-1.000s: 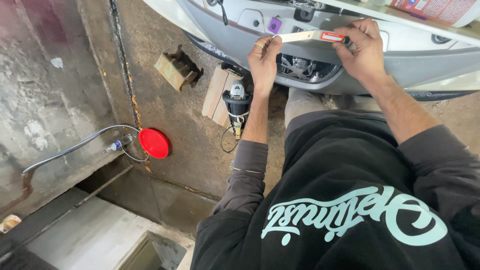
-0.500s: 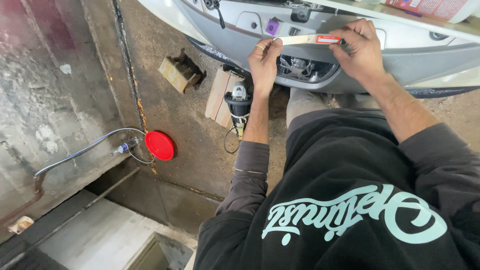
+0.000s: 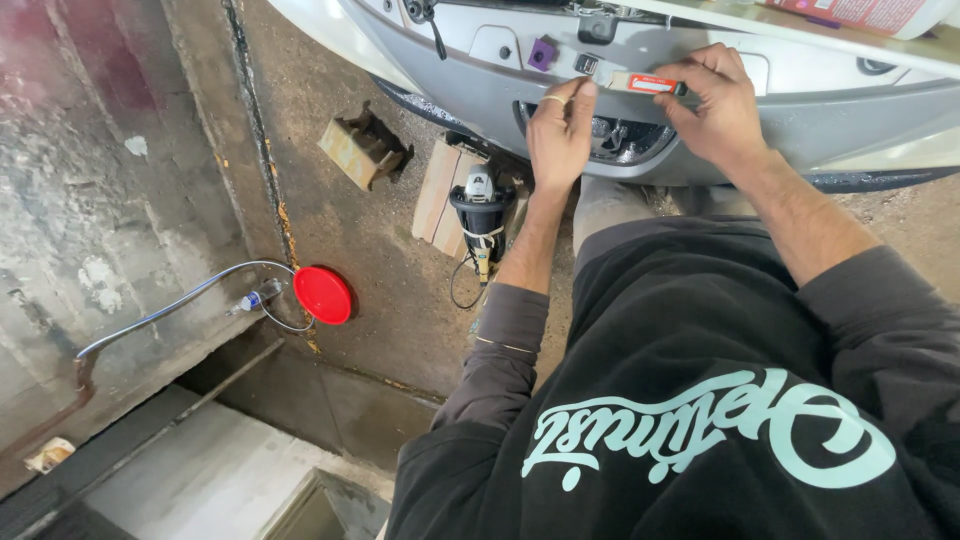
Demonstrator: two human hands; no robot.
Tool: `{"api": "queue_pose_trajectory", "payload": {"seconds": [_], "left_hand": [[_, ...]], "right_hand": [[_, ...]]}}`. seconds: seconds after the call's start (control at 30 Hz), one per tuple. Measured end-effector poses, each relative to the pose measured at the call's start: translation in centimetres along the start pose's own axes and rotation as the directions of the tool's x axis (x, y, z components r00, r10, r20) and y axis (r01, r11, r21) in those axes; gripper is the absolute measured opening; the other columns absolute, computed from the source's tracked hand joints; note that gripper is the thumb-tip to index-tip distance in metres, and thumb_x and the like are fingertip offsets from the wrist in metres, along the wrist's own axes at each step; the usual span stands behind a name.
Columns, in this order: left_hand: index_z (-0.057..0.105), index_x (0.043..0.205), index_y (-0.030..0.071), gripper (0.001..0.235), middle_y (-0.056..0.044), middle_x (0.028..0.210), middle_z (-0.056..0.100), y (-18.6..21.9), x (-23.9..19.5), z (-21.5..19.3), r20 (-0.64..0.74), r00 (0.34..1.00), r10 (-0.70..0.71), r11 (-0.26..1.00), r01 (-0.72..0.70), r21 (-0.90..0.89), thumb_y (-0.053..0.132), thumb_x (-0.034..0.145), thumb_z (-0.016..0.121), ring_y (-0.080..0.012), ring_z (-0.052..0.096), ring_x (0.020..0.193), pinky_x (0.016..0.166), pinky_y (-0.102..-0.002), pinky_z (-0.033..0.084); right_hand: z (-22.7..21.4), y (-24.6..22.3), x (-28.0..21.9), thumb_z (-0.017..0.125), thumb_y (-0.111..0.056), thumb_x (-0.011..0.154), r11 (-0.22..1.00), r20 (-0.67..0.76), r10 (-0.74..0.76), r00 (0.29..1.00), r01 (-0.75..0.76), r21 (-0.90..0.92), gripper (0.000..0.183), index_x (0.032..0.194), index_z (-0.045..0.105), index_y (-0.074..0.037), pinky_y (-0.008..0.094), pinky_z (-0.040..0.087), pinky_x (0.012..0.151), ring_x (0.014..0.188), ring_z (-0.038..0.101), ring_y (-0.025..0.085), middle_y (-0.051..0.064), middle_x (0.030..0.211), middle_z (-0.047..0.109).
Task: Sanding a car headlight housing and organizing tools and parts within the engine bay
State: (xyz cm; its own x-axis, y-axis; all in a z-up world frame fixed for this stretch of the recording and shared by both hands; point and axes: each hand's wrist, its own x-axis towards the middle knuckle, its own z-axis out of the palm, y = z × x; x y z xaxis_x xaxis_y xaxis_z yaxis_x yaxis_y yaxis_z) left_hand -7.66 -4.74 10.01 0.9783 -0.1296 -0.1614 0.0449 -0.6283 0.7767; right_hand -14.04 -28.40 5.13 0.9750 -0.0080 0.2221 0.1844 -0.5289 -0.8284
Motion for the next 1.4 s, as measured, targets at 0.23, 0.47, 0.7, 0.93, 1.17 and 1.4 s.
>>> {"api": "queue_pose_trajectory", "payload": {"seconds": [0.23,0.47,0.7,0.93,1.17,1.4], "left_hand": [[0.069,0.135,0.006,0.038,-0.013,0.133,0.077,-8.5,5.2,-0.6,-0.22,0.959,-0.178,0.968,0.211,0.136,0.028,0.105,0.065,-0.0289,0.07,0.122,0.097,-0.046,0.066],[0.066,0.144,0.016,0.038,-0.007,0.144,0.069,-7.2,6.9,1.4,0.202,0.963,0.176,0.784,-0.261,0.563,0.029,0.108,0.061,-0.0254,0.059,0.136,0.114,-0.048,0.053],[0.073,0.135,0.015,0.047,-0.006,0.138,0.07,-6.7,9.6,2.2,0.588,0.771,0.246,0.378,-0.635,0.674,-0.003,0.091,0.07,-0.0276,0.056,0.125,0.101,-0.045,0.046],[0.068,0.137,0.018,0.038,-0.007,0.134,0.075,-5.0,8.5,2.0,0.526,0.782,0.335,0.698,-0.581,0.419,0.036,0.104,0.072,-0.024,0.064,0.125,0.11,-0.047,0.051],[0.067,0.137,0.017,0.039,-0.008,0.137,0.073,-3.4,7.8,2.4,0.542,0.778,0.316,0.704,-0.576,0.416,0.035,0.103,0.073,-0.0251,0.064,0.129,0.115,-0.049,0.05],[0.068,0.124,0.014,0.035,-0.006,0.131,0.067,-3.1,8.3,2.4,0.607,0.615,0.504,0.478,-0.784,0.397,0.03,0.095,0.081,-0.0227,0.056,0.121,0.096,-0.045,0.059]], "right_hand": [[-1.0,0.9,-1.0,0.09,0.002,0.11,0.988,0.01,0.133,0.991,-0.133,0.076,0.03,0.139,0.081,0.002,0.041,0.05,0.097,0.114,0.056,0.031,0.012,0.121,0.062],[-0.6,2.6,-2.1,0.09,-0.002,0.108,0.987,0.027,0.157,0.987,-0.158,0.024,0.034,0.141,0.082,0.0,0.043,0.05,0.101,0.118,0.055,0.033,0.012,0.123,0.061],[-0.3,4.1,-2.3,0.092,-0.001,0.107,0.994,0.006,0.101,0.995,-0.101,-0.035,0.036,0.142,0.082,0.002,0.045,0.053,0.099,0.117,0.056,0.034,0.012,0.123,0.059],[0.4,6.0,-2.3,0.089,-0.016,0.109,0.983,0.013,0.059,0.998,-0.056,-0.178,0.036,0.143,0.082,-0.005,0.048,0.054,0.1,0.118,0.06,0.037,0.019,0.126,0.068],[0.3,5.6,-2.1,0.091,-0.01,0.109,0.99,0.023,0.054,0.998,-0.051,-0.129,0.035,0.143,0.083,-0.004,0.046,0.054,0.099,0.114,0.058,0.035,0.015,0.122,0.063],[-0.4,4.9,-1.7,0.089,-0.008,0.109,0.98,0.067,0.009,0.998,0.004,-0.197,0.032,0.14,0.084,-0.002,0.047,0.054,0.09,0.11,0.054,0.033,0.012,0.119,0.06]]}}
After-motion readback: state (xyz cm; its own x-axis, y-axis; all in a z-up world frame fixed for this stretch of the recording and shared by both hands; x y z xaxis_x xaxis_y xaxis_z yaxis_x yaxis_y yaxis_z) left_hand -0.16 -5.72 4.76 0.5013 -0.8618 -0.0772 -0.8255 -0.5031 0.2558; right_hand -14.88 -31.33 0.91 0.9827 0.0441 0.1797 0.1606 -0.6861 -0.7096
